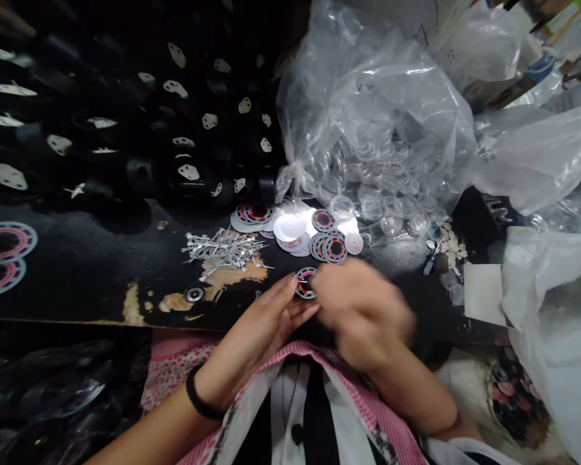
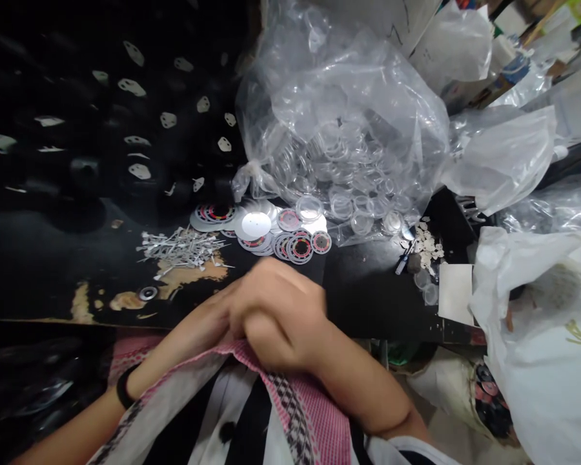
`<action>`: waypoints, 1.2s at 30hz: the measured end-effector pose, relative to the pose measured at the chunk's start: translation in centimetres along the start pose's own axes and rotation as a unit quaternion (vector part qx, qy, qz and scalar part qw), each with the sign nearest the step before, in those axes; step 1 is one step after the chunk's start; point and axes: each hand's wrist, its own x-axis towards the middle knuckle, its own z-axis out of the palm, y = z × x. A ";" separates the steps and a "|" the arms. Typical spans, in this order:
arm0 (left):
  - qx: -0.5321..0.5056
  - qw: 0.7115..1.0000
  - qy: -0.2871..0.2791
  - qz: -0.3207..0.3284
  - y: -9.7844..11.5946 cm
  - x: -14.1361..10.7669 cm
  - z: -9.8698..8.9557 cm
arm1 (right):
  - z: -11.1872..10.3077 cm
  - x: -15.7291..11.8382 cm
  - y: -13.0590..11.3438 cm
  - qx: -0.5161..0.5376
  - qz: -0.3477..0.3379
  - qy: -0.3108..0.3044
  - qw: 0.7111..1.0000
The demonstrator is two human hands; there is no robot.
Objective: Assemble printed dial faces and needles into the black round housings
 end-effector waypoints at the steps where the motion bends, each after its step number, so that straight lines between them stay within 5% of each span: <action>1: 0.002 1.000 0.000 0.000 0.0 0.0 0.0 | 0.5 -0.1 0.9 -0.020 0.012 -0.013 1.000; 4: 0.007 1.000 0.003 0.001 0.1 -0.1 0.1 | 1.4 0.0 2.7 -0.022 0.067 -0.022 0.997; 7: 0.006 1.000 0.013 -0.001 0.4 -0.2 0.3 | 0.0 0.2 2.1 0.052 0.076 0.068 0.993; 11: 0.010 0.998 0.053 -0.030 0.9 -0.4 0.7 | -5.7 -0.4 1.5 0.039 0.037 0.261 0.964; 14: 0.008 0.996 0.064 -0.060 1.3 -0.4 0.7 | -10.3 -2.6 3.5 -0.101 0.132 0.332 0.929; 18: 0.004 0.996 0.071 -0.051 1.5 -0.2 0.6 | -14.3 -6.0 5.6 -0.199 0.184 0.328 0.905; 21: 0.010 0.996 0.078 0.032 1.5 -0.5 1.0 | -14.2 -6.4 4.2 -0.263 0.190 0.318 0.891; 24: 0.035 0.993 0.061 0.096 1.3 -1.0 1.8 | -10.9 -4.5 1.5 -0.367 0.140 0.238 0.888; 27: 0.069 0.990 0.043 0.119 1.2 -1.6 2.4 | -6.1 -1.9 -0.1 -0.336 0.121 -0.039 0.933; 29: 0.098 0.986 0.046 0.127 1.4 -1.9 2.5 | -3.4 -0.8 0.0 -0.344 0.116 -0.146 0.920; 36: 0.092 0.985 0.065 0.130 1.7 -2.2 1.7 | -1.0 0.1 2.2 -0.452 0.056 -0.202 0.867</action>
